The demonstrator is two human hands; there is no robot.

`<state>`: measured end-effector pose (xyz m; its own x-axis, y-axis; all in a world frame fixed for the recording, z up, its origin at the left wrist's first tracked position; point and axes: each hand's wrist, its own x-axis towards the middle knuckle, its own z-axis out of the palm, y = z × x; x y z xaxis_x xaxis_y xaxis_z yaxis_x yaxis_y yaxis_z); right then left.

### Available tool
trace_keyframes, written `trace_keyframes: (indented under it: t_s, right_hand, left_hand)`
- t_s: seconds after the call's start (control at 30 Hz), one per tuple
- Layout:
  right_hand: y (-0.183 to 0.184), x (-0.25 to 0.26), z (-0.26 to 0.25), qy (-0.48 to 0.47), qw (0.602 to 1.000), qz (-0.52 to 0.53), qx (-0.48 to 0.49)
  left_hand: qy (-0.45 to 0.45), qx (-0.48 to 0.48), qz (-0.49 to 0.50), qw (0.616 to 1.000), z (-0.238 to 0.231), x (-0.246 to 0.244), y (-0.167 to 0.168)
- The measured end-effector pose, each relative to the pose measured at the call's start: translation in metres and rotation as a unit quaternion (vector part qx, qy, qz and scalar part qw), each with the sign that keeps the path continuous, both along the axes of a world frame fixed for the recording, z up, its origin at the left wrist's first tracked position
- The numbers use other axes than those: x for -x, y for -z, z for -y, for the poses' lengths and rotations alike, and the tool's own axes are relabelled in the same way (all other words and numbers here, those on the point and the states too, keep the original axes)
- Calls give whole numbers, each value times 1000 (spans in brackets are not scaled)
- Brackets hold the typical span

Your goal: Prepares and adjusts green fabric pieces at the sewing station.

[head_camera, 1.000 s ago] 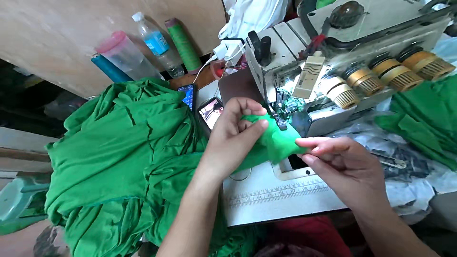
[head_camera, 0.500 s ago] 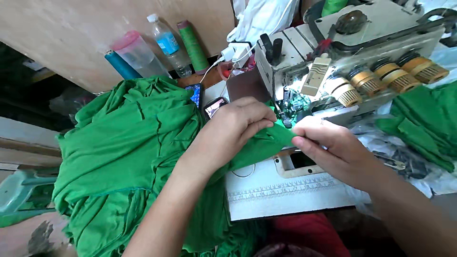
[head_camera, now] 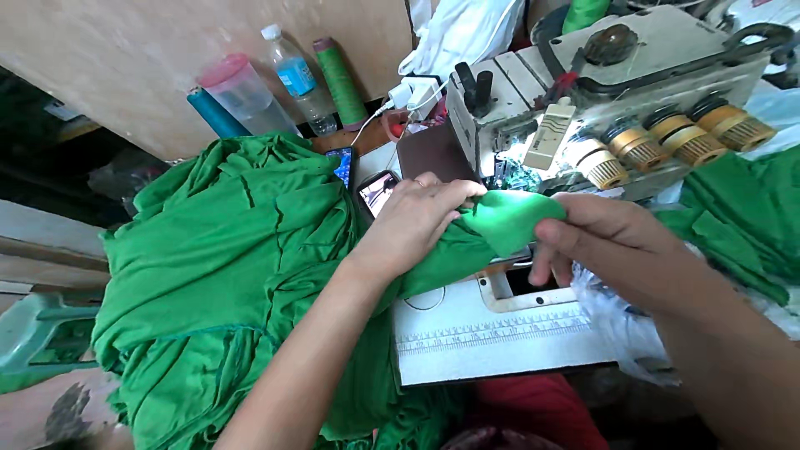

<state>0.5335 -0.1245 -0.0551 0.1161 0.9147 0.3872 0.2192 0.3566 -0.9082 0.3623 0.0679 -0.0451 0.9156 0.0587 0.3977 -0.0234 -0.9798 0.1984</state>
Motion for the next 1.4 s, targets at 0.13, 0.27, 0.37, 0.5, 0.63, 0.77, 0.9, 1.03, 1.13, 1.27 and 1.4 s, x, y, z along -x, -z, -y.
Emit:
trace_keyframes:
  t_s: [0.13, 0.27, 0.37, 0.5, 0.63, 0.77, 0.9, 1.03, 1.13, 1.27, 1.4]
  right_hand:
    - [-1, 3, -6, 39, 999, 20, -21]
    - [-4, 5, -10, 77, 992, 86, -46]
    - [-5, 7, -12, 98, 979, 173, -50]
    - [-2, 5, -14, 80, 957, 277, -31]
    - [-6, 7, -18, 94, 953, 287, -26]
    - [-11, 7, -24, 59, 965, 256, -15]
    - [-9, 9, -31, 63, 959, 275, -10]
    - [-8, 16, -25, 68, 968, 241, -9]
    - [-1, 26, -10, 83, 960, 267, -29]
    - [17, 33, 8, 137, 953, 264, -63]
    - [37, 21, 5, 107, 966, 214, -102]
  left_hand:
    - [33, -75, -75, 994, -4, 6, -25]
    - [104, 62, -97, 988, 13, 16, -49]
    - [153, 130, -82, 976, 27, 16, -53]
    - [101, 31, -64, 992, 16, 13, -42]
    - [92, 41, -78, 992, 0, 14, -37]
    - [148, 228, -34, 962, -1, 16, -42]
    - [161, 299, 12, 941, 0, 11, -36]
    - [126, 246, 5, 961, 3, 7, -29]
    - [95, 119, -37, 988, 9, 7, -21]
    - [84, -1, -30, 996, 17, 9, -29]
    - [125, -18, -52, 991, 23, 4, -28]
